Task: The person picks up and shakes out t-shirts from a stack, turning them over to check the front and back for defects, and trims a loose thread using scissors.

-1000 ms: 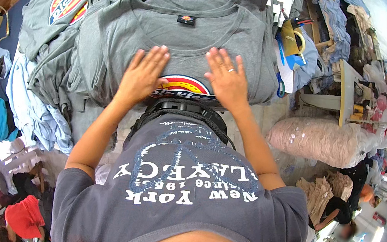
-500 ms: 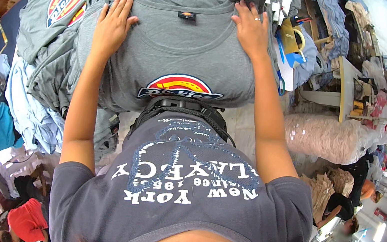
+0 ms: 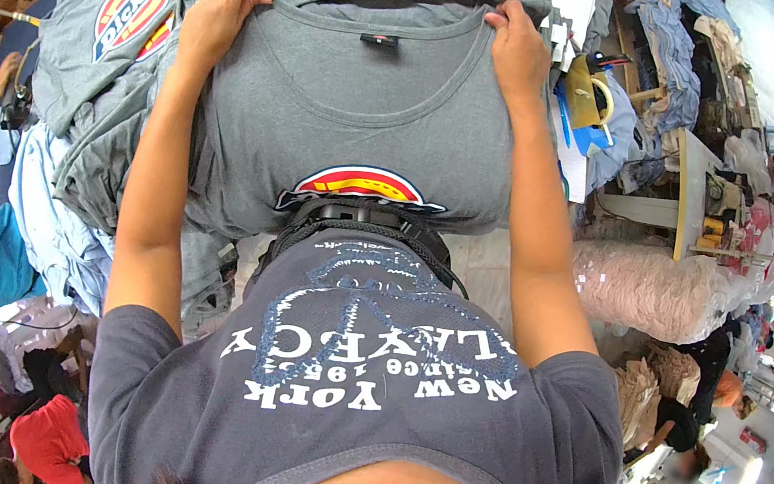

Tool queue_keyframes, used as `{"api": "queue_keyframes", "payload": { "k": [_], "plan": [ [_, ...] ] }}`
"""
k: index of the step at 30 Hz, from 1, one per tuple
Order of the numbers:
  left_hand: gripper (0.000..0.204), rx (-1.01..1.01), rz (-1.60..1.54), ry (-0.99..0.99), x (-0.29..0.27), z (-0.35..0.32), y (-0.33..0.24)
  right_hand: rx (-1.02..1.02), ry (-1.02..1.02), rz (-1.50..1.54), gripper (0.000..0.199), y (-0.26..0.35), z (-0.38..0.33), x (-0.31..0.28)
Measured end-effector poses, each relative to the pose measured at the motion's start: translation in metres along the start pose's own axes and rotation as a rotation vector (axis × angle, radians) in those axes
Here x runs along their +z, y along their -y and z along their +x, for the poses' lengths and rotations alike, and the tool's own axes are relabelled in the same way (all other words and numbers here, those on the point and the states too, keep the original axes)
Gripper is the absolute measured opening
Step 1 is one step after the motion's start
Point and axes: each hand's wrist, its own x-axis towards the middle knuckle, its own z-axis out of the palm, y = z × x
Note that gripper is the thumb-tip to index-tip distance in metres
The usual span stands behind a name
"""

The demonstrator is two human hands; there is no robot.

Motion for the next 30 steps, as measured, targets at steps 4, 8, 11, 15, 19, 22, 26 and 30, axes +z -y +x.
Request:
{"api": "queue_keyframes", "payload": {
  "k": [4, 8, 11, 15, 19, 22, 26, 30],
  "plan": [
    [0.031, 0.076, 0.028, 0.073, 0.009, 0.017, 0.015, -0.109, -0.010, -0.009, 0.016, -0.014, 0.008, 0.021],
    [0.034, 0.047, -0.085, 0.068, 0.013, 0.021, 0.022, -0.150, -0.054, 0.023, 0.017, -0.019, 0.011, 0.026],
    [0.034, -0.018, -0.150, 0.152, 0.014, 0.023, 0.030, -0.219, -0.088, -0.027, 0.016, -0.013, 0.015, 0.018],
    [0.039, -0.015, -0.212, 0.089, 0.021, 0.024, 0.033, -0.126, -0.009, -0.042, 0.017, -0.012, 0.012, 0.024],
    [0.039, -0.012, -0.159, 0.033, 0.019, 0.021, 0.031, -0.119, -0.028, 0.048, 0.018, -0.017, 0.015, 0.032],
    [0.038, 0.026, -0.112, -0.016, 0.021, 0.019, 0.028, -0.144, -0.069, 0.076, 0.016, -0.020, 0.014, 0.033],
    [0.034, -0.039, -0.372, 0.249, 0.004, 0.018, 0.038, -0.092, 0.018, 0.112, 0.018, -0.016, 0.019, 0.027],
    [0.031, -0.032, -0.352, 0.534, -0.014, 0.022, 0.034, -0.029, 0.120, 0.196, 0.021, -0.022, 0.028, 0.008]
  ]
}}
